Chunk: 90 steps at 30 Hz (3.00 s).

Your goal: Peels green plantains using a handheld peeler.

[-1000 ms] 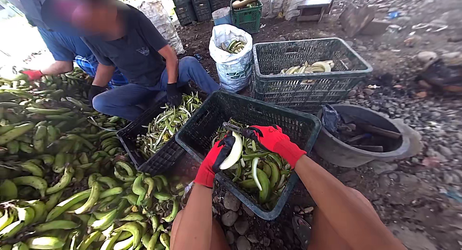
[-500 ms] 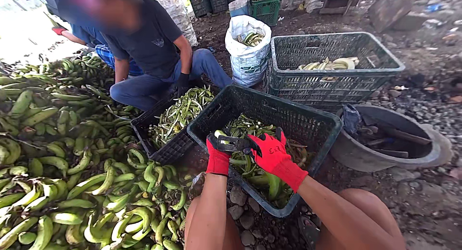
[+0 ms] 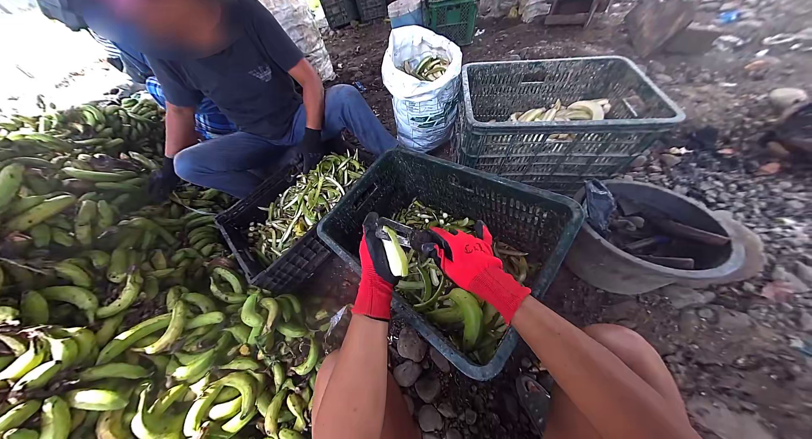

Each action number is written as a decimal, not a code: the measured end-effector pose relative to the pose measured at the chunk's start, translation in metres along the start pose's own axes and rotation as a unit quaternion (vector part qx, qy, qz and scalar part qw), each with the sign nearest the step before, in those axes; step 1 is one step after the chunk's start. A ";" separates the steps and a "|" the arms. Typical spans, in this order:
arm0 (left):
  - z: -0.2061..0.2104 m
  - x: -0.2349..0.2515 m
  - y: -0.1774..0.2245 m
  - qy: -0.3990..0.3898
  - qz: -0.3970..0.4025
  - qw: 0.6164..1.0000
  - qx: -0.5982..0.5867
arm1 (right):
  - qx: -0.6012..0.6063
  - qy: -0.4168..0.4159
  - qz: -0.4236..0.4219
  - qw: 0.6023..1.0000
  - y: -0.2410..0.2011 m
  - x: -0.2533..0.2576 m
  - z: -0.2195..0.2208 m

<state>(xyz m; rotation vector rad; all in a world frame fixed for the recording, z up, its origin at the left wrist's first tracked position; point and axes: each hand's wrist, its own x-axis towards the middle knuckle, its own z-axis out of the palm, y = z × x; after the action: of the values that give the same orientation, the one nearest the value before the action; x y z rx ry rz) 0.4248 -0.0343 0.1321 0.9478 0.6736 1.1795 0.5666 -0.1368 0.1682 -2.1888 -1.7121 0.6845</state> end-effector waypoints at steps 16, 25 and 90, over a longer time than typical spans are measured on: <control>0.017 -0.026 0.001 -0.144 0.098 0.918 0.356 | 0.167 0.067 -0.021 0.983 0.054 0.037 0.006; -0.015 0.004 0.002 -0.052 -0.122 0.990 -0.054 | -0.030 0.022 -0.076 0.996 0.030 0.002 0.003; 0.069 -0.068 -0.059 -0.634 -0.023 0.185 0.751 | 0.536 0.329 0.042 0.776 0.199 -0.050 -0.076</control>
<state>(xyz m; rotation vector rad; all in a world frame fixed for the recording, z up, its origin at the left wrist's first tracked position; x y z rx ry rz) 0.4921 -0.1229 0.1095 2.8429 0.0952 -1.2833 0.7625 -0.2313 0.1442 -1.3734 -0.5685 0.5761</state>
